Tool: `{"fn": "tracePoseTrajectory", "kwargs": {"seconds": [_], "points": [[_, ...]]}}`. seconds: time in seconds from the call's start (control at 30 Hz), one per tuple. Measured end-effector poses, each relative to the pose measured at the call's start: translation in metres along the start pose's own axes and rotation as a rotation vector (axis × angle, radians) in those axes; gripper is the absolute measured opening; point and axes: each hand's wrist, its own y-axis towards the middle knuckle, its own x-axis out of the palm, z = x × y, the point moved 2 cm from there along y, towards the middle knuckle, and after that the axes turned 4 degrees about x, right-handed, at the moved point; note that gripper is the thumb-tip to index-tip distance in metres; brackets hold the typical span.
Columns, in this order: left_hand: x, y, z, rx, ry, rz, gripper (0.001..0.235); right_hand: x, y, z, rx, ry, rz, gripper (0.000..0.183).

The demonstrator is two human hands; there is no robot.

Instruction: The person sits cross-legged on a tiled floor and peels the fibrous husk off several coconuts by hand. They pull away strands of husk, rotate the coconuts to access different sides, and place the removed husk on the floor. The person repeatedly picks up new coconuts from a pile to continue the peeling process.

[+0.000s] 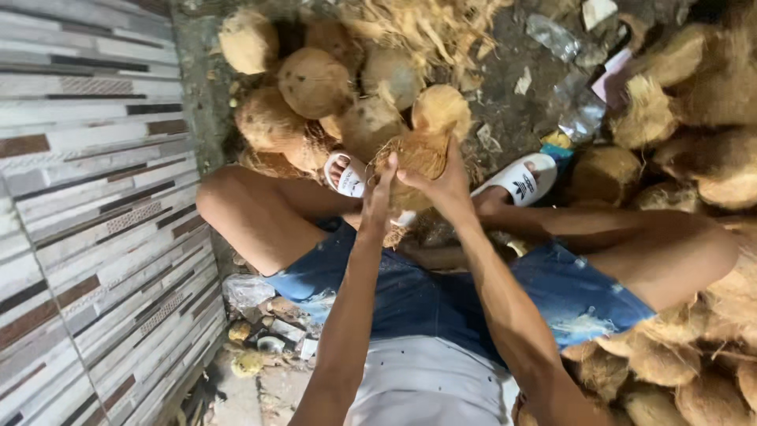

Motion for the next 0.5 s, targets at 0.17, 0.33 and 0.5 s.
{"fn": "tracePoseTrajectory", "kwargs": {"seconds": [0.17,0.33,0.5], "points": [[-0.042,-0.003,0.018,0.002,0.01,0.055,0.116,0.056,-0.005,0.022,0.017,-0.067,-0.034,0.124],[-0.105,-0.001,0.047,0.803,0.247,-0.069,0.057,0.111,-0.016,-0.009,-0.106,-0.062,-0.202,0.119],[-0.151,0.037,0.072,0.206,0.402,0.273,0.073,0.171,-0.005,-0.014,-0.002,0.033,-0.354,0.118]]}}
